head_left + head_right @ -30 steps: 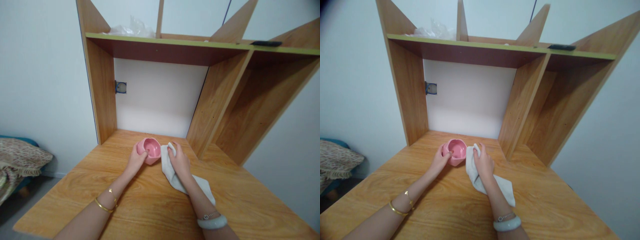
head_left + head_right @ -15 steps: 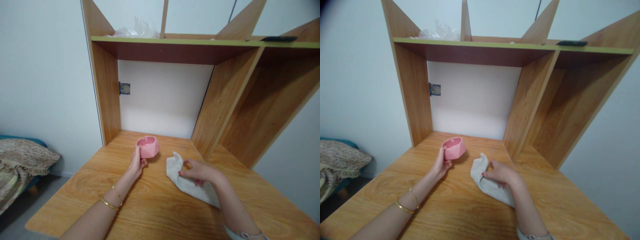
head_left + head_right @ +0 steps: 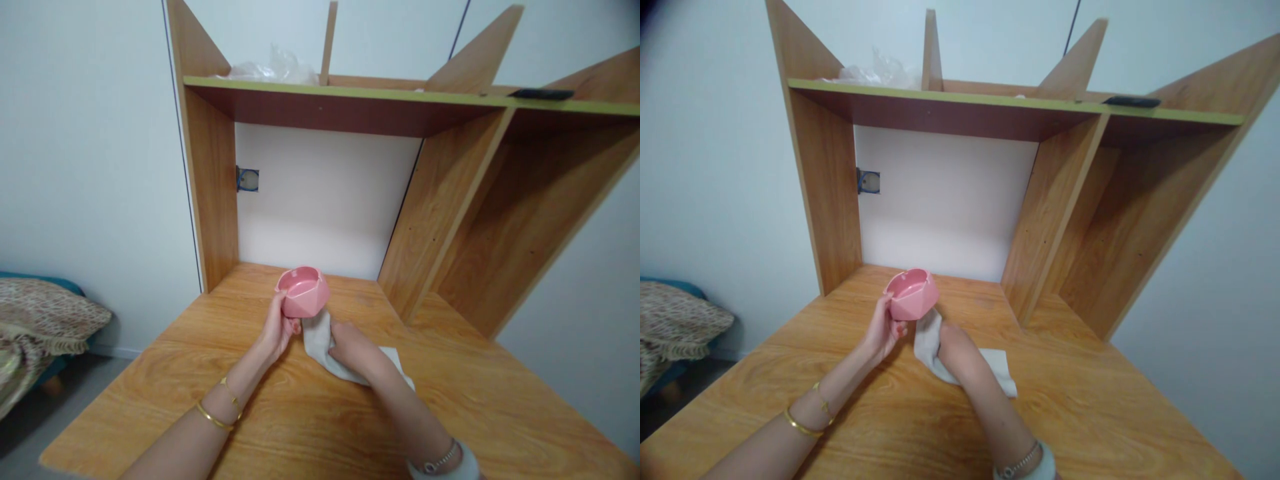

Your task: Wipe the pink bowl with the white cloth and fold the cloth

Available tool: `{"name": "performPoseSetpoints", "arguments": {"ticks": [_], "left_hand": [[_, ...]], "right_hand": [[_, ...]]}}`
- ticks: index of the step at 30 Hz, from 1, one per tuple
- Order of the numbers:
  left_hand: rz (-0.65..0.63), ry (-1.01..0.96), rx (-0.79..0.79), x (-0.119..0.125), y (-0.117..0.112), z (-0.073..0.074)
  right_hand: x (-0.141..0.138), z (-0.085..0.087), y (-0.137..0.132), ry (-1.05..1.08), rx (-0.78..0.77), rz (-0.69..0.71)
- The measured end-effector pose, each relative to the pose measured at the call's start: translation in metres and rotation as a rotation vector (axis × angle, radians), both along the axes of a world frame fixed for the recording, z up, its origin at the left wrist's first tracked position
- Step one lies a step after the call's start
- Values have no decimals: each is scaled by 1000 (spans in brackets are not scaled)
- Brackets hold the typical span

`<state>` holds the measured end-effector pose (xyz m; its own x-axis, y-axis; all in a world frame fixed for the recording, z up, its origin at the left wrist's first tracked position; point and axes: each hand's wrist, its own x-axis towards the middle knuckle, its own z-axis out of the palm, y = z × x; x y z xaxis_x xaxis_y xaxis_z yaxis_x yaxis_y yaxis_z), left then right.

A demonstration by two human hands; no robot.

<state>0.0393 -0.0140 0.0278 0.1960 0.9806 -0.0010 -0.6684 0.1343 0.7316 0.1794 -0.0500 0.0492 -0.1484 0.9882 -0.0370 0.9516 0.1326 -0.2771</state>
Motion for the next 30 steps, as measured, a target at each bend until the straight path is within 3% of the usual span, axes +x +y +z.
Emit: {"name": "performPoseSetpoints", "arguments": {"ticks": [4, 8, 11, 13, 19, 24, 30], "left_hand": [[20, -33, 45, 3, -4, 3], [9, -49, 20, 3, -6, 6], [43, -28, 31, 3, -5, 7], [73, -7, 47, 3, -3, 6], [109, 129, 88, 9, 5, -9], [17, 331, 168, 16, 0, -19], [-125, 480, 273, 22, -4, -25]], "right_hand": [[-27, -2, 7, 36, 41, 51], [-33, -11, 24, 413, 54, 255], [-18, -17, 37, 676, -30, 65], [-2, -17, 41, 729, -19, -51], [26, -5, 25, 1174, -53, -213], [16, -8, 16, 1138, -155, -205], [24, -22, 23, 964, -67, -264]]}}
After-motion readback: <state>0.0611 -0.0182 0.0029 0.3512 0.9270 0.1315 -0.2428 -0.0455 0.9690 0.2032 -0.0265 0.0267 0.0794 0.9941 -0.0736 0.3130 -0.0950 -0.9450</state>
